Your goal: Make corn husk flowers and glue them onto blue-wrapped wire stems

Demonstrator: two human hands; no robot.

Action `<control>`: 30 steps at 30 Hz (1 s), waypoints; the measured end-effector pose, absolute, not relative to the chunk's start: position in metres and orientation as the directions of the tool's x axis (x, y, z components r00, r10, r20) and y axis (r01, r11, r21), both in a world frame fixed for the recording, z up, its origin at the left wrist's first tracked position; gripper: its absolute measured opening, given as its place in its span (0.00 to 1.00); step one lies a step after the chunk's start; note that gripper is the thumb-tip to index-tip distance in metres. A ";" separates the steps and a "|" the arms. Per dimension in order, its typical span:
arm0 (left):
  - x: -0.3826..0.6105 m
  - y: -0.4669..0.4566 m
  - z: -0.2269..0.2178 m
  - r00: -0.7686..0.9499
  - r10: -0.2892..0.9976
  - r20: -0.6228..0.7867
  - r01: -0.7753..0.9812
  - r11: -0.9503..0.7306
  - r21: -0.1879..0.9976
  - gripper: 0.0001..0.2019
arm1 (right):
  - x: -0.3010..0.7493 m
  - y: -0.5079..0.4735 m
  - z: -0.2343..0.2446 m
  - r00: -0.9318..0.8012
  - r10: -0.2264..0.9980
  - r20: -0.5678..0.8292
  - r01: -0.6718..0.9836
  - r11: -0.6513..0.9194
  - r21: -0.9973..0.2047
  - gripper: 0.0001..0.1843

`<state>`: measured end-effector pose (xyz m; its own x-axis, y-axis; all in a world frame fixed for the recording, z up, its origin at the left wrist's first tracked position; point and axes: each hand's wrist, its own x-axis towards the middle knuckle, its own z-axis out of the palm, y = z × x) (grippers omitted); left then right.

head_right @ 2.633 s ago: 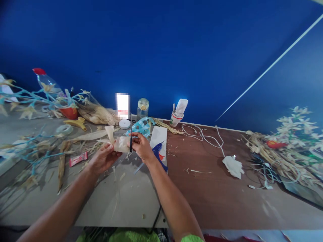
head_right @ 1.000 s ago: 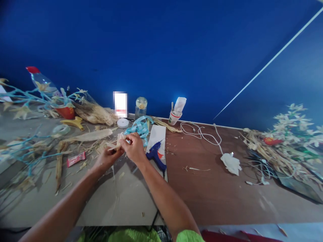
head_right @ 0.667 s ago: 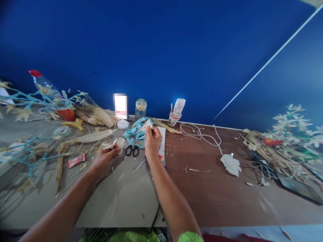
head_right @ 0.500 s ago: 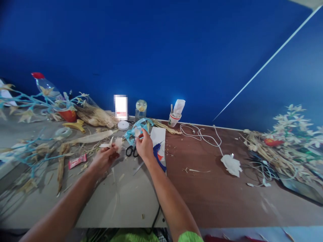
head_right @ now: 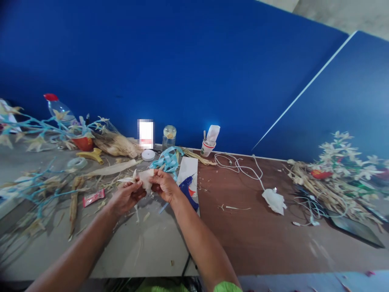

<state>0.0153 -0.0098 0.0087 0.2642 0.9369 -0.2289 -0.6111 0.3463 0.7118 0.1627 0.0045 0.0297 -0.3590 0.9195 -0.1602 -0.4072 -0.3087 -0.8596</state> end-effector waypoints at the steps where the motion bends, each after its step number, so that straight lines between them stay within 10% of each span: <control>1: 0.016 -0.009 0.007 0.237 0.943 -0.235 -0.604 0.333 0.725 0.11 | 0.164 0.005 0.030 -0.357 0.920 -0.162 -0.419 -0.313 -0.852 0.22; 14: 0.019 -0.004 0.005 0.147 0.980 -0.138 -0.572 0.198 0.796 0.14 | 0.178 0.016 0.018 -0.041 0.983 -0.180 -0.266 -0.184 -0.946 0.14; 20: 0.018 -0.004 0.008 0.172 0.967 -0.185 -0.638 0.253 0.727 0.14 | 0.194 0.021 0.015 0.150 0.989 -0.008 0.300 -0.053 -0.952 0.07; 26: 0.018 -0.004 0.009 0.165 0.969 -0.183 -0.664 0.246 0.706 0.14 | 0.183 0.003 0.020 0.045 0.999 0.008 0.871 -0.035 -0.491 0.13; 30: 0.019 -0.004 0.009 0.163 0.969 -0.184 -0.657 0.246 0.713 0.14 | 0.166 -0.006 0.017 0.023 1.000 -0.008 0.966 -0.024 -0.257 0.21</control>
